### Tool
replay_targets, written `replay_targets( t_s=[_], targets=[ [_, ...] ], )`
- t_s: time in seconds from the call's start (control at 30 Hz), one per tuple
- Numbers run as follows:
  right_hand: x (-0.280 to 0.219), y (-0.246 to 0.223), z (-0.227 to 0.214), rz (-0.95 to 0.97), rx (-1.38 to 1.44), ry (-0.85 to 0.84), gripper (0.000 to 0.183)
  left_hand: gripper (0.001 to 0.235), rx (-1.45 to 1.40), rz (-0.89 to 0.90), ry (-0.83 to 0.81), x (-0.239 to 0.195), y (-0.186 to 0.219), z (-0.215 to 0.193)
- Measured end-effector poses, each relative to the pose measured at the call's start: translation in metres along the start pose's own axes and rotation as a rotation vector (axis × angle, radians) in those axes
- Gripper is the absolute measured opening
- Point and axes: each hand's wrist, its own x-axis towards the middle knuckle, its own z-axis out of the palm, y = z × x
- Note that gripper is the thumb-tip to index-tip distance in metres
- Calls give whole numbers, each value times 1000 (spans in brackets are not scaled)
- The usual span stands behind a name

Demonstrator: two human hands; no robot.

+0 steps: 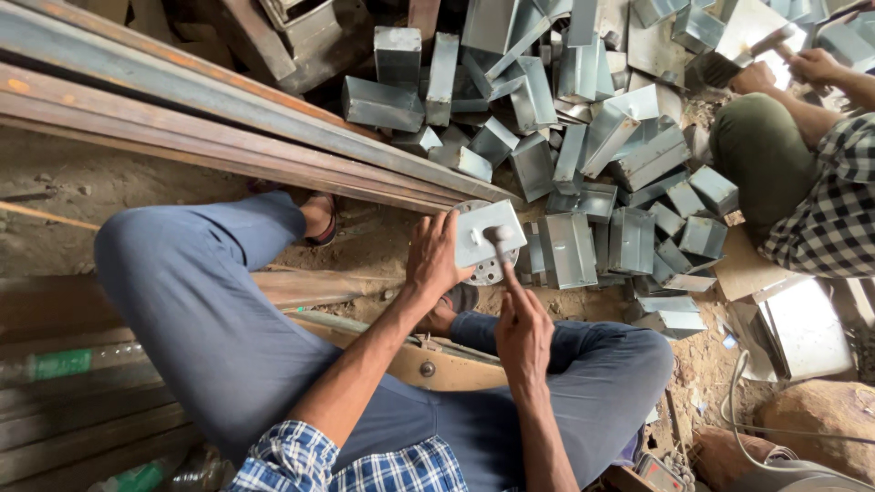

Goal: The person uses a hammer to knock a rectangular metal component onto a circular metal jig and then uses a punch and hammer to adjust or mark the piece before setting it aside.

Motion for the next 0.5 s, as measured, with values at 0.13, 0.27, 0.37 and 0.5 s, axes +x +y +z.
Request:
replay_targets(
  t_s=[0.13,0.27,0.37,0.5],
  targets=[
    [-5,-5,-2,59,127,121,47,111,-53,51,83,-5,-5,6],
    [6,-2,1,-82,148,1,46,118,-23,3,18,0,-1,5],
    [20,-5,-7,21,32,-104,47,113,-20,5,22,-2,2,-1],
    [22,-13,-14,4,173,-7,44,106,-72,-3,6,-2,4,-9]
  ],
)
